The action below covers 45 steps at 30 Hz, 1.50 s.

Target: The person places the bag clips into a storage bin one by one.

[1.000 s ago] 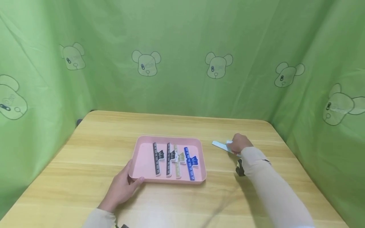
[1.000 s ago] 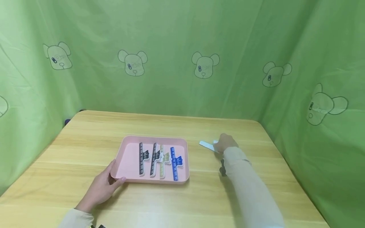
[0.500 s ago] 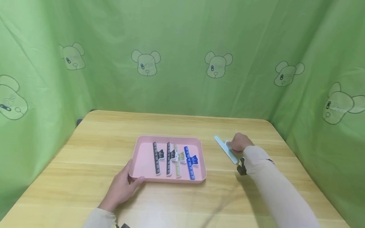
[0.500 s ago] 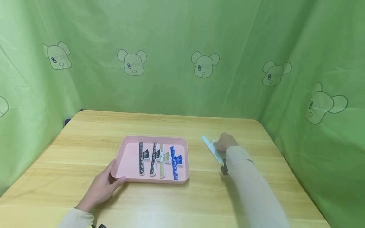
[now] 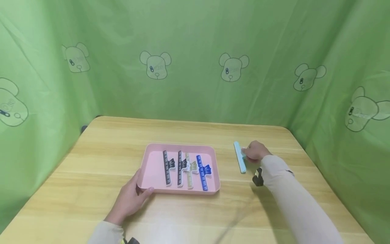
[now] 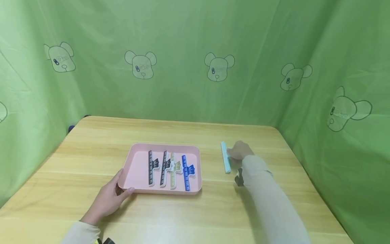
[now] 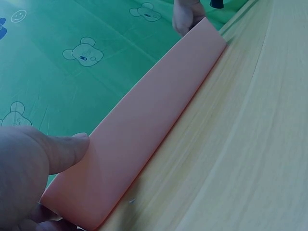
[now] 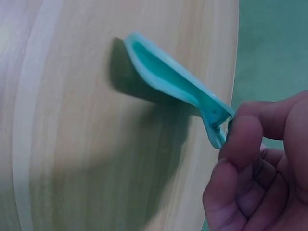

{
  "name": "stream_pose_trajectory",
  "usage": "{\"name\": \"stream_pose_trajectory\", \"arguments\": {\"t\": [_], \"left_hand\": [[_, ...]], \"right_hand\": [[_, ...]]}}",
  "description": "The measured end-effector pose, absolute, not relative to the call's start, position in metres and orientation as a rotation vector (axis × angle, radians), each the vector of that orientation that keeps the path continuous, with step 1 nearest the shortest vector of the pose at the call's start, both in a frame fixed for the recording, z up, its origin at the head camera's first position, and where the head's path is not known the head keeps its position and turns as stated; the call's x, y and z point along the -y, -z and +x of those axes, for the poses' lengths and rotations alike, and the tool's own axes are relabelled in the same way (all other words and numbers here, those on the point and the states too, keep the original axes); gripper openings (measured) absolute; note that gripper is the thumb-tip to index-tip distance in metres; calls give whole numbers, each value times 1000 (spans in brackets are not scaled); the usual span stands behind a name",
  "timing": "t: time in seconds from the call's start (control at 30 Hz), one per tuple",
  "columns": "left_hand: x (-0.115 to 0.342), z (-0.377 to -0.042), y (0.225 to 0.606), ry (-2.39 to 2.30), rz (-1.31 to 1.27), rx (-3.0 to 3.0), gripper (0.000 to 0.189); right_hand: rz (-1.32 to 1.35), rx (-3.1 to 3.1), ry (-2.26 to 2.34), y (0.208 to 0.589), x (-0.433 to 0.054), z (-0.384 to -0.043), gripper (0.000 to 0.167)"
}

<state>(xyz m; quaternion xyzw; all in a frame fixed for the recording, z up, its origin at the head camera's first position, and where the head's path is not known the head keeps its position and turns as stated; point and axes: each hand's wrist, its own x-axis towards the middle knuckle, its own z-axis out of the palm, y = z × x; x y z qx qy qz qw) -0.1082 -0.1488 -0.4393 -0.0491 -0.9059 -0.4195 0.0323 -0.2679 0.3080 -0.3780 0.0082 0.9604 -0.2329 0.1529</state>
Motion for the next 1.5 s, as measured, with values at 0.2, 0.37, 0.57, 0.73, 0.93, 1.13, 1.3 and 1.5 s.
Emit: {"name": "stream_pose_trajectory", "arguments": {"t": [0.2,0.37,0.57,0.73,0.93,1.13,1.3,1.5], "left_hand": [[149,-109,439,1289,-151,2785,87],[150,-109,440,1294,-154,2778,87],[149,-109,440,1309,-140,2793,88],[149,-109,439,1318,-139,2791,87],[148,-109,438,1326,-132,2791,87],[148,-110,437,1325,-128,2796,88],[148,-109,437,1323,-134,2797,87],[148,-109,438,1328,-136,2791,87]], "right_hand": [[38,-2748,726,375,-306,-268,45],[54,-2733,780,372,-304,-268,44],[68,-2740,815,371,-302,-268,46],[60,-2744,844,370,-301,-268,47],[28,-2770,854,364,-298,-265,45],[13,-2776,872,358,-293,-262,42],[12,-2770,892,354,-289,-261,40],[-1,-2780,898,351,-285,-259,38]]}}
